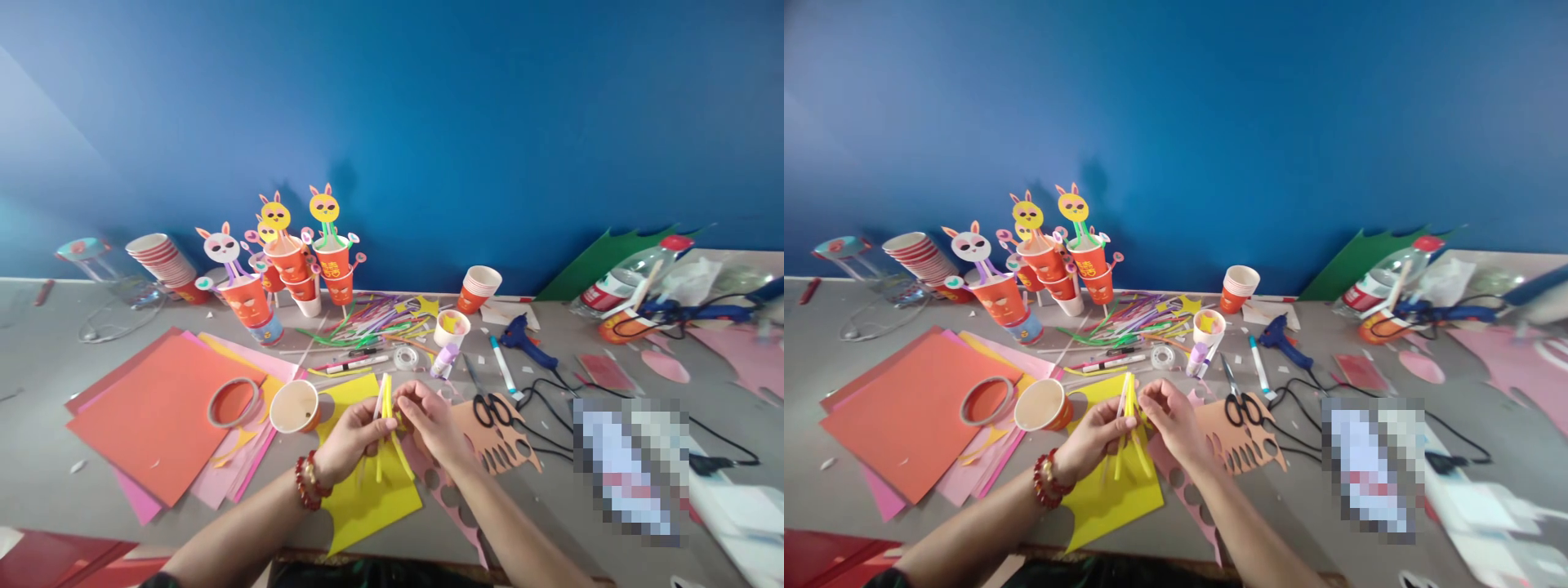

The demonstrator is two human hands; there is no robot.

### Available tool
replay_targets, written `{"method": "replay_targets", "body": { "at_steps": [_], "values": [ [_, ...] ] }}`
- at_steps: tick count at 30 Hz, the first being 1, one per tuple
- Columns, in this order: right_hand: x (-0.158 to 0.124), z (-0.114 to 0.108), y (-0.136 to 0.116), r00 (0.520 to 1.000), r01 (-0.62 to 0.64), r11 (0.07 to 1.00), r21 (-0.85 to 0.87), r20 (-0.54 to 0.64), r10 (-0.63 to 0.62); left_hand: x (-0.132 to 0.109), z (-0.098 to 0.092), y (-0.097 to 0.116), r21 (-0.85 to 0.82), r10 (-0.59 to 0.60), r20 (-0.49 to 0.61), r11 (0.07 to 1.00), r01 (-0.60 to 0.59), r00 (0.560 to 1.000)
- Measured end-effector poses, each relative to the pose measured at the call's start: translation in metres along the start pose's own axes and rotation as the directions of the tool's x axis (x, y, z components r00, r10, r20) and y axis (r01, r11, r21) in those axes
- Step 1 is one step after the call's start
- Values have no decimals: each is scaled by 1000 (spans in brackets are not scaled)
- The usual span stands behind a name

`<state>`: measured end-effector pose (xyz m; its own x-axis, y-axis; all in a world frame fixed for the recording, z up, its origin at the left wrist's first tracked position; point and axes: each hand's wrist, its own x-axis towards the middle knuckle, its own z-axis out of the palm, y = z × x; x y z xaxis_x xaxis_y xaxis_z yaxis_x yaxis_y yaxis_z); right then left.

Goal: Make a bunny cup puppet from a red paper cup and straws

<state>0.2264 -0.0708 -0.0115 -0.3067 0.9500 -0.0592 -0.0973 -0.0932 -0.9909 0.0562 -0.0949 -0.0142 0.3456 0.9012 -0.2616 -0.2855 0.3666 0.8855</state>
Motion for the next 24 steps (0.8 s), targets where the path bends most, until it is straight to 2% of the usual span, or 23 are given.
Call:
{"method": "replay_targets", "body": {
  "at_steps": [2, 5, 7, 14, 18, 24],
  "values": [
    [-2, -2, -5, 995, -2, 999, -51, 101, 7, 1, -3, 2, -16, 59, -71, 998, -61, 996],
    [-5, -4, -12, 961, -11, 992, -127, 274, 45, 1, -5, 6, -24, 100, -123, 994, -103, 987],
    [-7, -5, -15, 946, 8, 985, -174, 320, 49, 1, -6, 6, -20, 102, -127, 994, -105, 987],
    [-7, -4, -12, 948, 40, 970, -241, 317, 39, 1, -6, 5, 51, 97, -80, 994, -93, 992],
    [-9, -2, -12, 952, 50, 966, -252, 304, 30, 0, -5, 4, 71, 134, -76, 989, -128, 988],
    [-13, 1, -21, 957, 203, 890, -409, 275, -92, -1, -5, 0, 51, 200, -137, 980, -194, 970]
  ]
}}
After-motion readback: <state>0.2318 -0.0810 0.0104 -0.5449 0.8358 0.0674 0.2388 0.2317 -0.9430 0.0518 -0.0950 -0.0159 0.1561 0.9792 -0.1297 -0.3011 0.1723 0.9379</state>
